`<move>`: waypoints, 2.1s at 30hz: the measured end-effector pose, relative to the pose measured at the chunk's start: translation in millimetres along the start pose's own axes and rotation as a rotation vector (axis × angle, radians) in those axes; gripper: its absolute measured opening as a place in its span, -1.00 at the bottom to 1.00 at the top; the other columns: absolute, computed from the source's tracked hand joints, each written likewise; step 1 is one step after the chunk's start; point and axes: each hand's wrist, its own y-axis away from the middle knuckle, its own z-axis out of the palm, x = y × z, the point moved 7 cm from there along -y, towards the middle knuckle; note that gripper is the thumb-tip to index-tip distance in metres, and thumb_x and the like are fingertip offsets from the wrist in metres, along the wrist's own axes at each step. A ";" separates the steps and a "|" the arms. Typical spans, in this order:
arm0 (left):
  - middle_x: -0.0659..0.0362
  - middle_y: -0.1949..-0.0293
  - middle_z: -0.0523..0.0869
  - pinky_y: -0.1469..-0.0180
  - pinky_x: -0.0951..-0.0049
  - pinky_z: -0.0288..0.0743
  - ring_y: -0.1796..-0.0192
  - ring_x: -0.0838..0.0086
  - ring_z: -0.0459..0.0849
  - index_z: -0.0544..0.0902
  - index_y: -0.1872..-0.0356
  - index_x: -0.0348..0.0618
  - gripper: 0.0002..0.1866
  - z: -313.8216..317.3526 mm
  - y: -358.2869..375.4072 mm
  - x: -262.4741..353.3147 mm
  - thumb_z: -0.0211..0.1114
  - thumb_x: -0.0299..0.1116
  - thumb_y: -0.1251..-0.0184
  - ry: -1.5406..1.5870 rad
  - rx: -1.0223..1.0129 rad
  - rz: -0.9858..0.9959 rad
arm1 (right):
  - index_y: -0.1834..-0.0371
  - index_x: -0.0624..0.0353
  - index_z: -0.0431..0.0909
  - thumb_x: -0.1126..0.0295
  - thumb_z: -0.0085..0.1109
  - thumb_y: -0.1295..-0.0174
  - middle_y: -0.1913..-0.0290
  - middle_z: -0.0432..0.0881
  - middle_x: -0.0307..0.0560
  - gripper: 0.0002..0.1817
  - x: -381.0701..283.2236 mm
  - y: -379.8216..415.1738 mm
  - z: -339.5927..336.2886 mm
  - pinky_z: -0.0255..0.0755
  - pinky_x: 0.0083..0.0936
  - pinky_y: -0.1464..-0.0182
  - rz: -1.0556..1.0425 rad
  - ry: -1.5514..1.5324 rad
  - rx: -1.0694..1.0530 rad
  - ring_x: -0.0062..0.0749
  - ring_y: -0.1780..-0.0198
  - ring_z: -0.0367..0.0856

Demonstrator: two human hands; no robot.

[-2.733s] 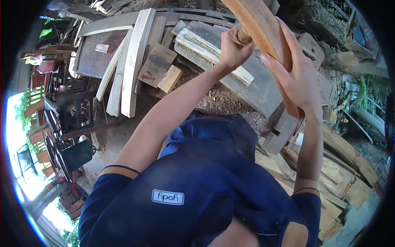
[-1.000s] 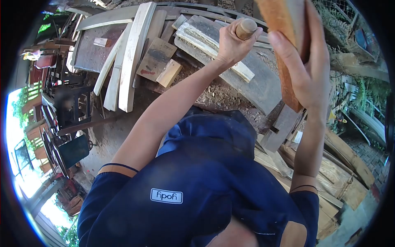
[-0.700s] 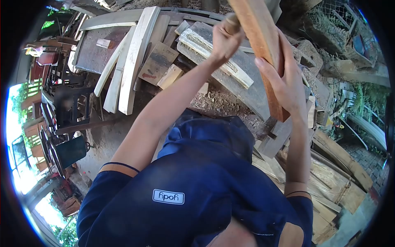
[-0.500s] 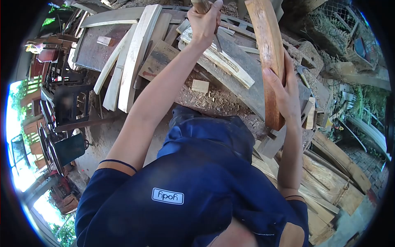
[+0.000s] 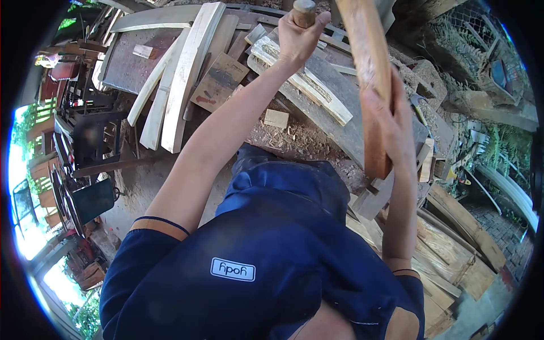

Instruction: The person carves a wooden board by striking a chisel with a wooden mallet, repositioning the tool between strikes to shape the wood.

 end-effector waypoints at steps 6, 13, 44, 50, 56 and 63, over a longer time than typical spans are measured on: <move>0.28 0.40 0.72 0.21 0.59 0.55 0.30 0.69 0.63 0.69 0.29 -0.27 -0.74 29.4 27.2 24.4 0.52 -0.28 -0.22 -0.093 -0.078 -0.002 | -0.48 0.17 0.23 0.06 0.30 -0.26 -0.17 0.61 0.18 -0.21 -80.6 -39.2 -12.8 0.48 -0.30 -0.17 -0.232 -0.161 0.120 -0.20 -0.12 0.66; 0.24 0.37 0.76 0.15 0.53 0.57 0.27 0.72 0.61 0.67 0.30 -0.32 -0.74 33.5 34.2 15.4 0.51 -0.34 -0.15 -0.060 -0.158 0.095 | -0.55 0.20 0.06 0.04 0.21 -0.29 -0.31 0.48 0.32 -0.13 -121.8 -30.8 11.7 0.38 -0.15 -0.29 -0.427 0.447 -0.045 0.08 -0.29 0.53; 0.30 0.62 0.59 0.57 0.61 0.31 0.60 0.70 0.49 0.63 0.46 -0.18 -0.77 17.1 18.7 10.6 0.47 -0.29 -0.26 0.058 -0.037 0.016 | -0.48 0.26 0.22 -0.03 0.29 -0.23 -0.25 0.53 0.21 -0.13 26.8 9.4 -1.8 0.33 -0.29 -0.33 0.013 0.146 0.016 -0.12 -0.27 0.54; 0.33 0.60 0.59 0.54 0.65 0.32 0.59 0.72 0.48 0.63 0.48 -0.19 -0.76 26.1 22.6 7.2 0.46 -0.29 -0.26 0.005 -0.087 0.022 | -0.49 0.24 0.22 -0.08 0.26 -0.23 -0.20 0.57 0.27 -0.12 -62.2 -19.4 -16.0 0.46 -0.25 -0.19 -0.299 0.016 0.096 -0.06 -0.16 0.64; 0.28 0.42 0.70 0.23 0.55 0.51 0.35 0.68 0.57 0.67 0.35 -0.26 -0.81 25.2 34.5 25.3 0.46 -0.35 -0.21 -0.050 -0.097 0.032 | -0.55 0.25 0.07 0.03 0.21 -0.28 -0.25 0.53 0.34 -0.12 -68.3 -49.9 15.2 0.43 -0.20 -0.23 0.045 0.567 -0.277 0.11 -0.21 0.59; 0.26 0.38 0.76 0.22 0.59 0.55 0.30 0.69 0.67 0.68 0.38 -0.26 -0.92 20.8 38.4 21.4 0.40 -0.47 -0.21 -0.051 -0.138 -0.024 | -0.52 0.33 0.11 -0.01 0.21 -0.29 -0.17 0.58 0.34 -0.11 -107.7 -39.1 15.6 0.47 -0.28 -0.19 -0.282 0.406 -0.066 -0.01 -0.15 0.64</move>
